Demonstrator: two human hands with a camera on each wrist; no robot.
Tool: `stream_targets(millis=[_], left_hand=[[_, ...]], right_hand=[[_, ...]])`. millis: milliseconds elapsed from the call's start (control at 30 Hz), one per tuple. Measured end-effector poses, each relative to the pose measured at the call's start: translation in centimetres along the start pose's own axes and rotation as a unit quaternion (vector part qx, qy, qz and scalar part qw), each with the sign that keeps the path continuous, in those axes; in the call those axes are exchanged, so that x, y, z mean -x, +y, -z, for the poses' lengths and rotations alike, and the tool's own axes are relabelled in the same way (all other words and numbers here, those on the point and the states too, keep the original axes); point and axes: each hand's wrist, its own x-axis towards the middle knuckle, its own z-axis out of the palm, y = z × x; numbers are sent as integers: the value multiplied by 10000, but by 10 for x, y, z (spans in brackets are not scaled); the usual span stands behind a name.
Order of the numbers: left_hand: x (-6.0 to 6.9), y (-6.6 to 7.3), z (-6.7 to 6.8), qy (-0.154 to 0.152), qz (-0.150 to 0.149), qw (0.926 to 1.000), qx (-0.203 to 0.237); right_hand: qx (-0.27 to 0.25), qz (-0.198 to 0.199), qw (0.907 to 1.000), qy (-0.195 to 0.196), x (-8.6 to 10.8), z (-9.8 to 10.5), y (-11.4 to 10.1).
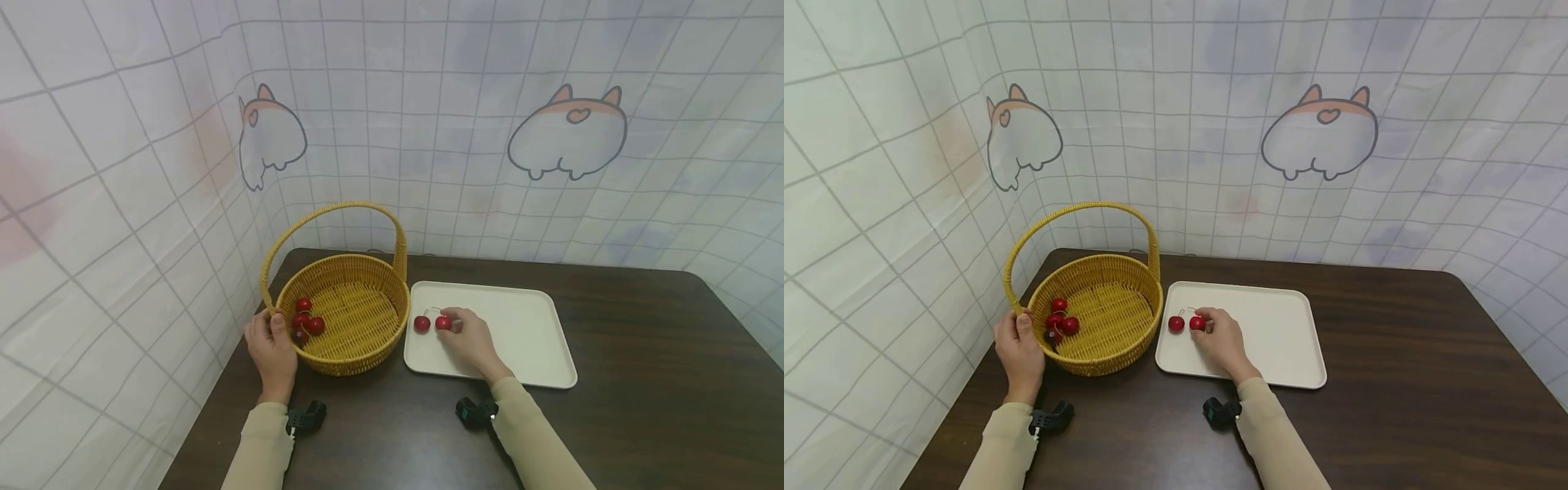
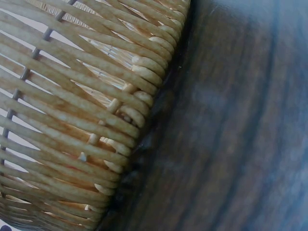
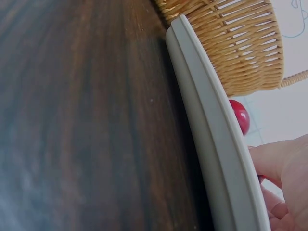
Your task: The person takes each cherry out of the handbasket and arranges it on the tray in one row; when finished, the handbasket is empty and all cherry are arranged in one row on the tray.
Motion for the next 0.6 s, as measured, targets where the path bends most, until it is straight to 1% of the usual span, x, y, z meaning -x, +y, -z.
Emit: stream_targets(millis=[167, 367, 600], left_hand=[[1, 0, 0, -59, 89, 9999, -45], [0, 1, 0, -43, 102, 9999, -39], [0, 2, 1, -29, 98, 9999, -6]], right_hand=[[37, 56, 10000, 28, -1, 0, 0], [2, 138, 9999, 39, -1, -1, 0], [-53, 39, 10000, -32, 1, 0, 0]])
